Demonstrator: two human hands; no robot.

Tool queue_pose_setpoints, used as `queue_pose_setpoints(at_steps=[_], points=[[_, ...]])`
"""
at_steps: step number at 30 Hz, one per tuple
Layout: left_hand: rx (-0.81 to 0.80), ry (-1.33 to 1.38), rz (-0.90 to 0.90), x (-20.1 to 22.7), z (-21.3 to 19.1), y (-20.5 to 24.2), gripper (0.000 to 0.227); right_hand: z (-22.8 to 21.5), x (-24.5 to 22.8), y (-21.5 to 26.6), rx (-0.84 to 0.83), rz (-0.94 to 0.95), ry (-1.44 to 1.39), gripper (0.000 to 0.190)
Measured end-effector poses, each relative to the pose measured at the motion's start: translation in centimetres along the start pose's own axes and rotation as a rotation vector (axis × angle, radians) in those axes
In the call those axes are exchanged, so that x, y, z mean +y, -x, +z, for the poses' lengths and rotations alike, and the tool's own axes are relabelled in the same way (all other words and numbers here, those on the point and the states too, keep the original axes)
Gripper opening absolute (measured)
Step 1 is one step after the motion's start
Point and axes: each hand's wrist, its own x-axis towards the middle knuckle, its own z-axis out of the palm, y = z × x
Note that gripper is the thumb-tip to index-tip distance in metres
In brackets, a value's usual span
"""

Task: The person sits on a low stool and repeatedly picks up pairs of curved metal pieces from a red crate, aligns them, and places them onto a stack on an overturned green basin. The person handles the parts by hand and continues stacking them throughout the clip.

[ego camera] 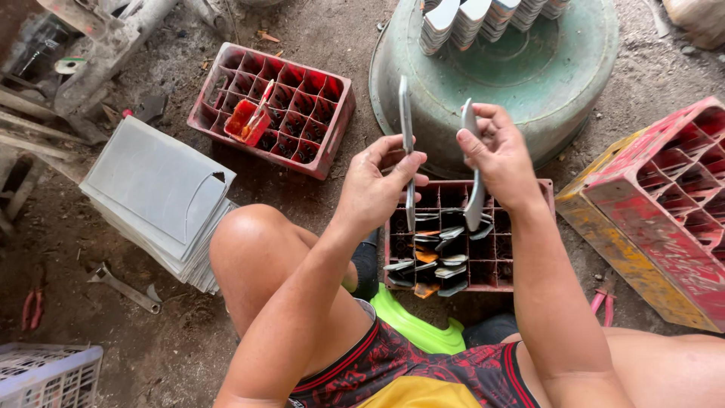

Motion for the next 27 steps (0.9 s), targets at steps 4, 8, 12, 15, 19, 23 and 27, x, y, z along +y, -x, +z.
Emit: queue_pose_setpoints(at_steps=[4,8,12,15,19,23,27], points=[[0.011,-0.073,-0.025,0.0,1.1,0.1,0.042,0.2,-3.0,0.7,0.123,-0.010,-0.107,0.040],[-0.039,-0.061,-0.053,-0.5,1.9,0.2,0.040,0.7,-5.0,1.7,-0.039,-0.122,0.047,0.041],[-0.087,0.026,-0.033,-1.3,2.3,0.2,0.039,1.2,-6.0,2.0,-0.123,-0.134,-0.040,0.044],[-0.095,-0.102,0.032,-1.8,2.4,0.1,0.039,1.3,-6.0,2.0,-0.126,-0.149,-0.028,0.043],[-0.110,-0.087,0.050,-2.0,2.7,0.1,0.039,1.4,-5.5,1.9,-0.133,-0.145,-0.042,0.043],[-0.091,-0.111,0.018,-1.8,2.9,0.2,0.039,1.3,-5.2,1.9,-0.136,-0.139,-0.065,0.041],[-0.083,-0.149,0.032,-1.9,2.8,0.2,0.040,1.3,-5.2,1.8,-0.143,-0.132,-0.065,0.040]])
